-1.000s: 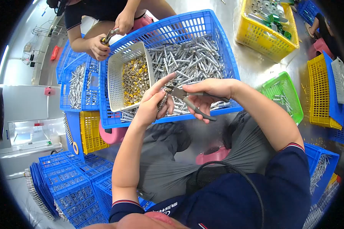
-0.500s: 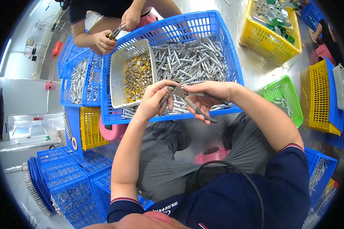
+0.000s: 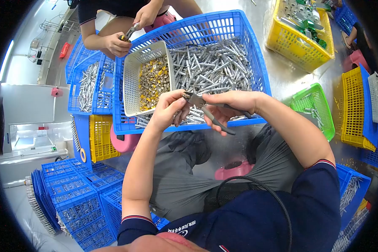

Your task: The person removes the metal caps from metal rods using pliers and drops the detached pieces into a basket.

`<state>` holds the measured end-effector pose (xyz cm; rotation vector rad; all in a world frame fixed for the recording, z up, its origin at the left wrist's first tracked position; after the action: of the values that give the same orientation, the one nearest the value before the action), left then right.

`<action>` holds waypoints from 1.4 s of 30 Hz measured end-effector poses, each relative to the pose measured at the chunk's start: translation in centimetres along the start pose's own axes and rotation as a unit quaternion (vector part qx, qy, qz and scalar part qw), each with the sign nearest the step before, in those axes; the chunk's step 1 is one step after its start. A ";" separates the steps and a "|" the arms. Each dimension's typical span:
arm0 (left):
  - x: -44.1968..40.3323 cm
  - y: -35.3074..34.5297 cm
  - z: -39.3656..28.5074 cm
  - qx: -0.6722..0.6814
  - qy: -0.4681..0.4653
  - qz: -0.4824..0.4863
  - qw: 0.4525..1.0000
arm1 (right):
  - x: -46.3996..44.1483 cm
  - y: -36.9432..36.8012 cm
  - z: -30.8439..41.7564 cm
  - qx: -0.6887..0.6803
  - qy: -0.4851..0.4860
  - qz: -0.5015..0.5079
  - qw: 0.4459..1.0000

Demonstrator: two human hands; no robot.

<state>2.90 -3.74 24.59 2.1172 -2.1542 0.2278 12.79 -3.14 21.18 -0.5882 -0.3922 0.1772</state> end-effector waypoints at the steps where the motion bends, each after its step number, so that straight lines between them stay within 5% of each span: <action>1: -0.1 0.0 0.3 0.020 0.006 -0.001 1.000 | -0.1 0.3 0.1 -0.013 0.013 -0.018 1.000; 14: -0.4 0.2 0.5 0.017 0.037 -0.008 0.999 | 0.5 1.0 0.7 0.039 0.003 -0.082 0.996; 22: -0.4 0.8 1.0 0.101 0.026 -0.055 0.993 | 0.6 3.2 2.4 0.080 0.098 -0.194 0.973; 25: -0.3 0.7 0.9 0.112 0.015 -0.049 0.992 | 0.6 2.4 2.1 0.026 0.068 -0.127 0.989; 42: -0.1 0.8 0.3 0.096 -0.001 -0.075 0.993 | 1.3 2.8 2.4 0.053 0.044 -0.142 0.987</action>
<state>2.07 -3.67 24.26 2.3692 -2.0361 0.4348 12.84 0.74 21.79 -0.4290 -0.3737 -0.1016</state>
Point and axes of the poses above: each hand's wrist, its own x-axis away from the middle knuckle, its own y-axis out of the back of the hand, z = x × y, the point moved 9 cm from there along -x, towards the middle knuckle, and after that the axes turned 4 degrees about -z, right-handed, at the moved point
